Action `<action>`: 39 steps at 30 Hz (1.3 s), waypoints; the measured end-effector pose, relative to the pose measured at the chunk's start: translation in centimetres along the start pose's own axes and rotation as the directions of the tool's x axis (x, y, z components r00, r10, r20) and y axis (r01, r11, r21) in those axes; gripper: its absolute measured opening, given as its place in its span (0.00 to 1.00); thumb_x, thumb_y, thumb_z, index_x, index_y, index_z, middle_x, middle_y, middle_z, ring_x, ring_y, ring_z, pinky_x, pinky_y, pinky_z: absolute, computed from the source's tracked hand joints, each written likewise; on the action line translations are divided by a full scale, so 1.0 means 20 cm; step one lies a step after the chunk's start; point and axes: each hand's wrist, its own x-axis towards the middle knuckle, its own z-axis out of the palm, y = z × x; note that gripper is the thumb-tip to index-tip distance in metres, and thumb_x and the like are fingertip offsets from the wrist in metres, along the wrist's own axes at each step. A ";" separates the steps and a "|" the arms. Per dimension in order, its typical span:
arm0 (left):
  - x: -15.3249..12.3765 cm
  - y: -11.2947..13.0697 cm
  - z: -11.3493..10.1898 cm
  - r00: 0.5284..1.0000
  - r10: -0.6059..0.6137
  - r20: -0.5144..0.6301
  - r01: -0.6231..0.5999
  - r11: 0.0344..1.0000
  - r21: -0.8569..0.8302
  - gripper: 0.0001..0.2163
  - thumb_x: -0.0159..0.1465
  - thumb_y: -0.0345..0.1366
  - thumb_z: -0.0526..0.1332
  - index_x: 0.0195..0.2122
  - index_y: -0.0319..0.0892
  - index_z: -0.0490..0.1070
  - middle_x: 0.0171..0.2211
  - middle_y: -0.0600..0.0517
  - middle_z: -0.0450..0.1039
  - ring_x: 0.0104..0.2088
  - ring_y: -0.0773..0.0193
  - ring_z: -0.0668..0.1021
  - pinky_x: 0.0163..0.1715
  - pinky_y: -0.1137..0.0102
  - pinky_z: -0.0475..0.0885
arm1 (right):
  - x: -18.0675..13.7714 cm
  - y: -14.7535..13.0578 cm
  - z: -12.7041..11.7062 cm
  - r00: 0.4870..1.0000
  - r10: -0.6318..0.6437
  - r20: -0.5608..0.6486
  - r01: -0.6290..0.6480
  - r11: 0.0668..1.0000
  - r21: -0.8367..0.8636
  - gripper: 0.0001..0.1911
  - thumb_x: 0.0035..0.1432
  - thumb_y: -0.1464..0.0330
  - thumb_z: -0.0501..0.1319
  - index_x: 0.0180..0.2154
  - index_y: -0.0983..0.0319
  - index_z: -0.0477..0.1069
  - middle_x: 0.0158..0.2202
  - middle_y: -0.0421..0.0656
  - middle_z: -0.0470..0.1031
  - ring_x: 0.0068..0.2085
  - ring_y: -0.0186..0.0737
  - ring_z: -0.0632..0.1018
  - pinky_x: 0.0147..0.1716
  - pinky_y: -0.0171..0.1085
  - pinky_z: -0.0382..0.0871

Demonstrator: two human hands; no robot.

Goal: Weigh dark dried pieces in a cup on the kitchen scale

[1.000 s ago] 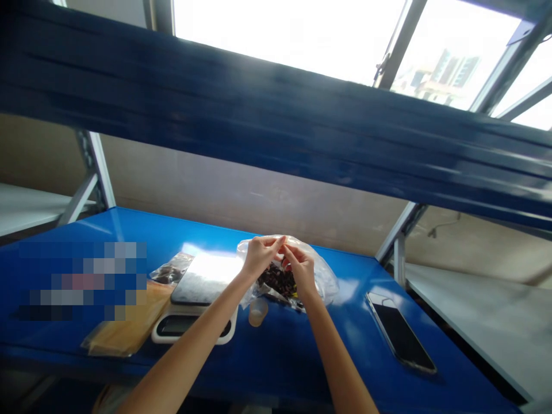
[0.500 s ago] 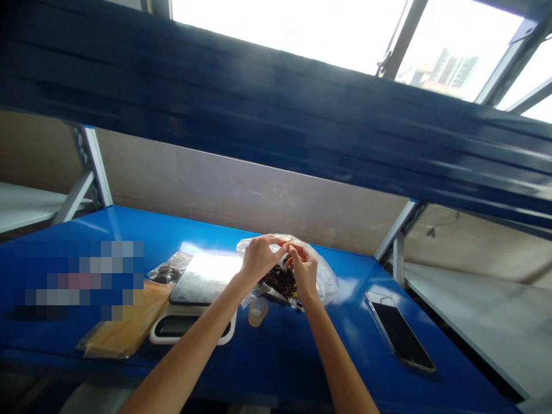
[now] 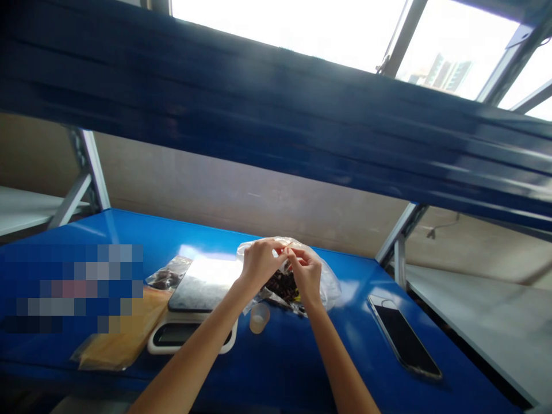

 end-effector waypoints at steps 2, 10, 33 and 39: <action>0.00 0.01 0.01 0.999 -0.033 -0.015 0.032 0.996 -0.082 0.11 0.61 0.40 0.57 0.32 0.46 0.80 0.34 0.49 0.80 0.37 0.60 0.79 0.37 0.70 0.69 | 0.00 -0.01 0.00 1.000 -0.001 -0.009 0.001 1.000 0.011 0.19 0.45 0.55 0.63 0.30 0.65 0.77 0.21 0.41 0.74 0.20 0.32 0.68 0.20 0.33 0.61; 0.01 0.00 0.05 0.988 -0.143 -0.052 0.098 0.859 -0.502 0.14 0.61 0.42 0.58 0.28 0.40 0.80 0.21 0.50 0.77 0.23 0.64 0.78 0.23 0.74 0.69 | -0.01 -0.02 0.00 1.000 -0.015 -0.001 0.015 1.000 0.006 0.23 0.44 0.53 0.65 0.36 0.65 0.78 0.25 0.44 0.77 0.23 0.35 0.72 0.21 0.33 0.63; 0.01 -0.04 0.07 0.987 -0.154 0.054 0.162 0.891 -0.424 0.10 0.64 0.38 0.54 0.32 0.42 0.72 0.28 0.51 0.77 0.30 0.63 0.78 0.29 0.72 0.69 | 0.00 0.00 0.01 0.996 -0.085 0.033 0.083 0.995 0.063 0.17 0.48 0.56 0.63 0.36 0.60 0.80 0.42 0.48 0.79 0.37 0.44 0.77 0.23 0.34 0.66; 0.00 -0.02 0.06 0.996 -0.079 -0.028 0.074 0.984 -0.160 0.10 0.65 0.38 0.51 0.33 0.45 0.71 0.32 0.52 0.77 0.32 0.62 0.77 0.33 0.71 0.65 | 0.01 0.01 0.00 0.996 -0.092 -0.007 0.092 0.996 -0.023 0.17 0.48 0.55 0.63 0.33 0.62 0.80 0.35 0.47 0.80 0.35 0.45 0.78 0.29 0.38 0.69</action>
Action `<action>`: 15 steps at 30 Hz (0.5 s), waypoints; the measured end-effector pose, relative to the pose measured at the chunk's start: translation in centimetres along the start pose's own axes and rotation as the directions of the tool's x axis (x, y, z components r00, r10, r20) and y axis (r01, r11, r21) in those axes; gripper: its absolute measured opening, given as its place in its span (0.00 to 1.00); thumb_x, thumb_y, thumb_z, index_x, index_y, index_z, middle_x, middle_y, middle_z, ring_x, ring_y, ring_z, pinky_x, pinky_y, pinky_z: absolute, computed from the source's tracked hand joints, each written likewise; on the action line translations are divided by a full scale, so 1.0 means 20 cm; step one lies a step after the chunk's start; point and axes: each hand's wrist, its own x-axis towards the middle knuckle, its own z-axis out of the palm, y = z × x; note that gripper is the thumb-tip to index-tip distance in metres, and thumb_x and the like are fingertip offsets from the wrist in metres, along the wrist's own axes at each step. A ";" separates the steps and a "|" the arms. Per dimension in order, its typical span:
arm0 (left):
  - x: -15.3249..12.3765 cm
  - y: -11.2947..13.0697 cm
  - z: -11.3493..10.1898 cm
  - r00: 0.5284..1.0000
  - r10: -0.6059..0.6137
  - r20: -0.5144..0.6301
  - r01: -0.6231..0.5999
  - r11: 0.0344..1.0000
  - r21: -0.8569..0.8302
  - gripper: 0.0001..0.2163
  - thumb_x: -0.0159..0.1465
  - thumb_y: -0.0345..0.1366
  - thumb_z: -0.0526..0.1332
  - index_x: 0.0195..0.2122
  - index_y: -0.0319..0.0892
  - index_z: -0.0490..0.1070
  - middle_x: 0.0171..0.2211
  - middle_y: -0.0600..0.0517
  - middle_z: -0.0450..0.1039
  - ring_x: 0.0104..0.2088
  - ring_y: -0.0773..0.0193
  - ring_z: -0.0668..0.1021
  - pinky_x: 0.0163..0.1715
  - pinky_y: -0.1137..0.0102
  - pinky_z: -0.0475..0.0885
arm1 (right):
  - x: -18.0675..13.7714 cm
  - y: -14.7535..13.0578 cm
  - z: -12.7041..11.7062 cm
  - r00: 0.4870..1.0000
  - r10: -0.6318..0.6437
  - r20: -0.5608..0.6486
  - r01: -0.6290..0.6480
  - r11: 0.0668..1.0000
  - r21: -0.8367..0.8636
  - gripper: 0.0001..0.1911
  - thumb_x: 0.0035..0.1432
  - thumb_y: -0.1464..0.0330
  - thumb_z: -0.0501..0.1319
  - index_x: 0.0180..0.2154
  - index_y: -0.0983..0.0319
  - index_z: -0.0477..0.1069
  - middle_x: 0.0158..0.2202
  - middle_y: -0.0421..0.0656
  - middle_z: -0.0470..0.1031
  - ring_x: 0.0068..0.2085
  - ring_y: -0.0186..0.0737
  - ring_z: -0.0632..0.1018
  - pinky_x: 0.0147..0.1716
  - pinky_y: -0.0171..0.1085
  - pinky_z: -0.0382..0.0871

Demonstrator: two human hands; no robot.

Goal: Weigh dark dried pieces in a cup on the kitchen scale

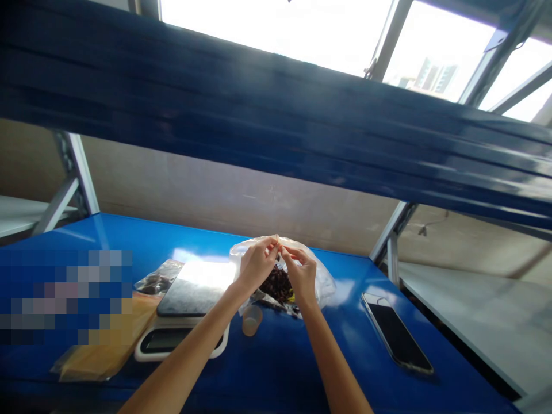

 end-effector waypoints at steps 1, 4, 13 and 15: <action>0.00 0.00 0.00 1.000 0.015 0.000 -0.015 1.000 0.024 0.10 0.65 0.38 0.51 0.32 0.45 0.71 0.32 0.53 0.77 0.32 0.63 0.77 0.32 0.71 0.65 | 0.00 0.00 0.00 1.000 0.000 -0.002 0.000 1.000 -0.014 0.18 0.49 0.55 0.63 0.33 0.62 0.80 0.34 0.47 0.80 0.35 0.45 0.78 0.30 0.38 0.69; -0.01 0.01 0.00 1.000 0.023 0.018 -0.025 0.996 0.083 0.09 0.64 0.35 0.51 0.32 0.45 0.69 0.30 0.53 0.76 0.32 0.62 0.76 0.30 0.72 0.63 | 0.00 0.00 -0.01 0.999 -0.038 0.009 0.039 0.997 -0.066 0.18 0.51 0.55 0.62 0.33 0.63 0.80 0.33 0.47 0.80 0.34 0.44 0.78 0.32 0.40 0.70; -0.01 0.02 -0.01 0.998 0.000 0.060 -0.010 0.985 0.171 0.07 0.63 0.37 0.52 0.31 0.44 0.67 0.28 0.52 0.74 0.32 0.60 0.76 0.31 0.71 0.63 | 0.00 -0.03 -0.04 0.984 -0.156 0.087 0.173 0.951 -0.254 0.18 0.50 0.54 0.62 0.32 0.61 0.79 0.34 0.45 0.77 0.31 0.42 0.78 0.32 0.39 0.70; -0.01 0.01 -0.01 0.998 0.003 0.065 -0.015 0.982 0.186 0.07 0.63 0.36 0.52 0.31 0.43 0.67 0.29 0.52 0.74 0.32 0.60 0.76 0.31 0.70 0.64 | 0.00 -0.03 -0.04 0.985 -0.147 0.095 0.167 0.952 -0.256 0.18 0.50 0.54 0.62 0.32 0.61 0.80 0.34 0.46 0.77 0.31 0.43 0.79 0.31 0.38 0.70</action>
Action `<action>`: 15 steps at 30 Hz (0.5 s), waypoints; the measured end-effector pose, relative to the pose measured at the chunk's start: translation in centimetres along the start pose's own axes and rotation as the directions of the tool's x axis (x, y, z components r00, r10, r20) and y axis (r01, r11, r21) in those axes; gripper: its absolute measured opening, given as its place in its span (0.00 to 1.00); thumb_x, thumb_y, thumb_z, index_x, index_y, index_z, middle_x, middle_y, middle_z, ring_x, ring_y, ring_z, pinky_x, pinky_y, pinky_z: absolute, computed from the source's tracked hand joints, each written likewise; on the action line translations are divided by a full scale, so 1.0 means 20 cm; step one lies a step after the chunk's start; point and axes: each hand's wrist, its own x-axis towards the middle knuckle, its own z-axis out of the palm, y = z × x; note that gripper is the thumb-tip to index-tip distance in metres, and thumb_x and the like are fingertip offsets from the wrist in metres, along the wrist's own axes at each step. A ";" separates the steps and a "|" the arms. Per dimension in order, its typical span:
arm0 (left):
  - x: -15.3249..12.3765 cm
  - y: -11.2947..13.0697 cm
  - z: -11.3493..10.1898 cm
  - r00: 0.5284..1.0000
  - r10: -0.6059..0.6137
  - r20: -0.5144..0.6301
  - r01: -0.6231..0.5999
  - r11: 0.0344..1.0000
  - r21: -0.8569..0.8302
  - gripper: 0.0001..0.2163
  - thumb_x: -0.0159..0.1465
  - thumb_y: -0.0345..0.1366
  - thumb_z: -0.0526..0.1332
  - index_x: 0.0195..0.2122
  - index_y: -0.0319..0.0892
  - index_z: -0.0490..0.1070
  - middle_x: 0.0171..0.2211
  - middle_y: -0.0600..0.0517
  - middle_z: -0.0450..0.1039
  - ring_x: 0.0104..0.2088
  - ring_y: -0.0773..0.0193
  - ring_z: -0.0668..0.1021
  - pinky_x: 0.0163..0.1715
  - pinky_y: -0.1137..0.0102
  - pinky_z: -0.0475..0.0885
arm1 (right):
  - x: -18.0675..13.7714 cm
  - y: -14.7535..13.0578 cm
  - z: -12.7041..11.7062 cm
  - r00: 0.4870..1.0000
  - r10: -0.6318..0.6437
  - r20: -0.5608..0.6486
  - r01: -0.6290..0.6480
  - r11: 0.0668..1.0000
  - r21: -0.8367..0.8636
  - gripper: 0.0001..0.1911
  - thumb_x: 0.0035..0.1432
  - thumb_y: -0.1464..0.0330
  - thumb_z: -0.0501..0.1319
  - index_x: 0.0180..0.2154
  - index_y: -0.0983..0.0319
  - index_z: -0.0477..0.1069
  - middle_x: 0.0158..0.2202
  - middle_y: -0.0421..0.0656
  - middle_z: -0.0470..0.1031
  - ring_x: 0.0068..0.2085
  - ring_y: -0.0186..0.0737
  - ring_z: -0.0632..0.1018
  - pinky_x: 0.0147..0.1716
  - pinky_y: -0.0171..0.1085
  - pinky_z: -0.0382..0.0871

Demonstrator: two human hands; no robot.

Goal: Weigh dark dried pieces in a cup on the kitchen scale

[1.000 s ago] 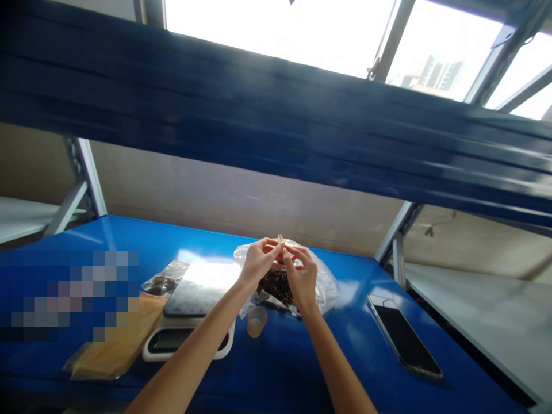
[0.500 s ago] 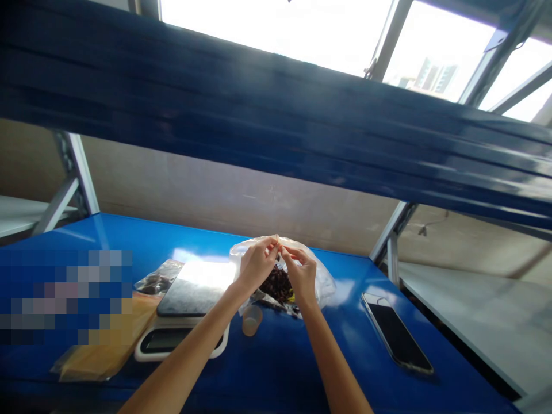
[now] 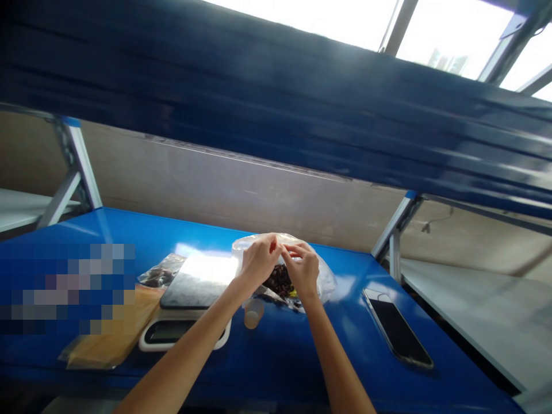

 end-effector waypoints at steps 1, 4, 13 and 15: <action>0.00 0.00 0.00 1.000 0.000 0.002 0.000 1.000 0.008 0.07 0.63 0.36 0.52 0.30 0.43 0.67 0.29 0.51 0.74 0.33 0.60 0.76 0.31 0.70 0.64 | 0.00 0.00 0.00 1.000 0.008 0.006 -0.008 1.000 -0.004 0.19 0.50 0.54 0.62 0.32 0.62 0.80 0.34 0.46 0.77 0.31 0.43 0.79 0.30 0.38 0.70; 0.00 0.00 0.00 1.000 -0.004 0.003 0.004 1.000 0.028 0.06 0.62 0.35 0.53 0.30 0.43 0.67 0.29 0.50 0.74 0.33 0.59 0.76 0.32 0.70 0.64 | -0.01 -0.01 0.01 0.999 0.027 0.018 -0.026 0.999 -0.036 0.19 0.50 0.53 0.61 0.31 0.61 0.80 0.34 0.46 0.78 0.30 0.44 0.79 0.28 0.37 0.69; 0.00 -0.02 0.01 1.000 -0.016 0.020 0.017 0.998 -0.064 0.08 0.63 0.37 0.51 0.30 0.44 0.66 0.30 0.52 0.74 0.35 0.59 0.76 0.32 0.70 0.64 | 0.02 -0.01 -0.02 0.999 0.012 0.033 -0.015 0.995 0.099 0.17 0.46 0.54 0.65 0.29 0.61 0.80 0.32 0.45 0.78 0.28 0.40 0.78 0.26 0.36 0.71; 0.00 -0.02 0.01 0.999 -0.027 0.022 0.029 0.994 -0.108 0.08 0.64 0.37 0.49 0.31 0.44 0.66 0.30 0.52 0.74 0.35 0.60 0.76 0.32 0.70 0.64 | 0.02 -0.01 -0.02 0.995 0.077 0.067 -0.089 0.975 0.203 0.19 0.44 0.53 0.66 0.29 0.62 0.80 0.33 0.46 0.78 0.27 0.39 0.78 0.22 0.35 0.70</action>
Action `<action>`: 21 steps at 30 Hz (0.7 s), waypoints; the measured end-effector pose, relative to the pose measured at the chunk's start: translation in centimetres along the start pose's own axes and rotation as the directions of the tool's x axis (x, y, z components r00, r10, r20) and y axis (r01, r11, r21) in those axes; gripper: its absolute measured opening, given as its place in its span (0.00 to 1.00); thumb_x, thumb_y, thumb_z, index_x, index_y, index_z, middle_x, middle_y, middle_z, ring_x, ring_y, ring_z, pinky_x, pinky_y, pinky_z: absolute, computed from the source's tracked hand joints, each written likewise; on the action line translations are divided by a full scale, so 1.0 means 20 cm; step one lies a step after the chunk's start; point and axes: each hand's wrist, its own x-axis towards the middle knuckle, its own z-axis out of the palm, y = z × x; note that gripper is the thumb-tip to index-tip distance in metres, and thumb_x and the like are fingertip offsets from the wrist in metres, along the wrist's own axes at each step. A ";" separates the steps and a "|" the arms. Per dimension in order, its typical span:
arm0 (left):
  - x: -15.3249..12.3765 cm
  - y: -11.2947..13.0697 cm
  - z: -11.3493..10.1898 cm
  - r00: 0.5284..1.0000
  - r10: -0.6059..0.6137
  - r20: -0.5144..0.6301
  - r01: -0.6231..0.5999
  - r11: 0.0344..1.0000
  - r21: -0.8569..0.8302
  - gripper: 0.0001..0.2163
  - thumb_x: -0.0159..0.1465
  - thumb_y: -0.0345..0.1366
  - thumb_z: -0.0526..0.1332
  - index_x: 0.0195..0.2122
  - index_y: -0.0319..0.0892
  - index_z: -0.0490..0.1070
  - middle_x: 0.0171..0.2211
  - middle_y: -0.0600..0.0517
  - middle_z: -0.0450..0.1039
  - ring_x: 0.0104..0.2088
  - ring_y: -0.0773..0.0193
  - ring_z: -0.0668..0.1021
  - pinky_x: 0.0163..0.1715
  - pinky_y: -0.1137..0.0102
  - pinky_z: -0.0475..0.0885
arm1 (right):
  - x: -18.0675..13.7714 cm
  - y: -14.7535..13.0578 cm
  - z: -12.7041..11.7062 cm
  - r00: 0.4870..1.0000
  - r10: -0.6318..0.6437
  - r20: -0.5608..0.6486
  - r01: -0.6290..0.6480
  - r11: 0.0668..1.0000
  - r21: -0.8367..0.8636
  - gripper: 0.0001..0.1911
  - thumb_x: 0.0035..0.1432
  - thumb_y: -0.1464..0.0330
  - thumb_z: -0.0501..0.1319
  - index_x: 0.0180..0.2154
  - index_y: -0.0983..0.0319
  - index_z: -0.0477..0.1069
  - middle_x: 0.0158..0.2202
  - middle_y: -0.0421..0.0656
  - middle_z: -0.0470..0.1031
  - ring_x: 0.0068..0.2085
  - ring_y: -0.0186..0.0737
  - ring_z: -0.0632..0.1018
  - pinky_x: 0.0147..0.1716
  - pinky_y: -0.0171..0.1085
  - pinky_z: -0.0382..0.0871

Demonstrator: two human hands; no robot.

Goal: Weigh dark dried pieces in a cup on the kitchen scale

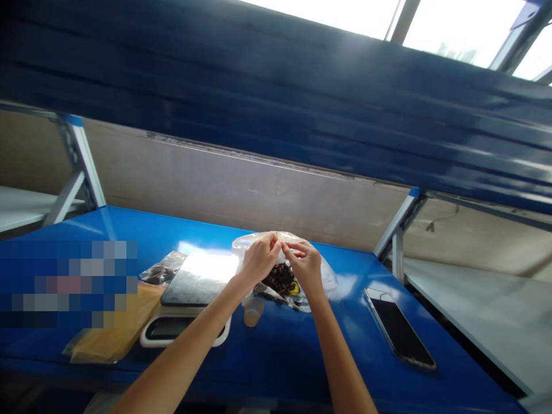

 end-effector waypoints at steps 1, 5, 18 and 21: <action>0.00 0.00 0.00 1.000 -0.008 -0.001 0.008 1.000 -0.023 0.09 0.65 0.37 0.48 0.31 0.45 0.65 0.30 0.52 0.74 0.35 0.60 0.76 0.32 0.71 0.64 | 0.00 0.00 0.00 0.999 0.052 0.012 -0.053 0.998 0.044 0.20 0.43 0.52 0.66 0.30 0.63 0.80 0.33 0.46 0.78 0.27 0.39 0.77 0.19 0.33 0.67; 0.00 0.00 -0.01 1.000 -0.013 -0.002 0.013 0.994 -0.110 0.14 0.67 0.42 0.45 0.30 0.45 0.64 0.26 0.54 0.73 0.31 0.63 0.75 0.31 0.72 0.63 | -0.02 -0.03 0.03 0.964 0.232 0.129 -0.253 0.949 0.186 0.23 0.42 0.51 0.66 0.35 0.62 0.79 0.34 0.47 0.80 0.28 0.42 0.79 0.14 0.29 0.59; 0.02 -0.02 0.02 0.999 0.038 -0.028 -0.043 0.969 -0.242 0.15 0.66 0.46 0.48 0.29 0.45 0.68 0.27 0.55 0.74 0.30 0.65 0.75 0.30 0.74 0.64 | -0.03 -0.02 0.05 0.997 0.069 -0.015 -0.067 0.991 0.115 0.21 0.47 0.54 0.64 0.36 0.63 0.79 0.30 0.47 0.80 0.26 0.40 0.77 0.18 0.33 0.66; 0.01 -0.02 0.02 0.999 0.036 -0.026 -0.038 0.996 -0.080 0.14 0.67 0.43 0.47 0.33 0.45 0.69 0.30 0.53 0.75 0.33 0.63 0.76 0.31 0.73 0.64 | -0.03 -0.01 0.05 0.999 -0.016 -0.042 0.018 0.999 0.041 0.17 0.48 0.56 0.63 0.33 0.63 0.79 0.32 0.47 0.81 0.27 0.42 0.79 0.26 0.38 0.72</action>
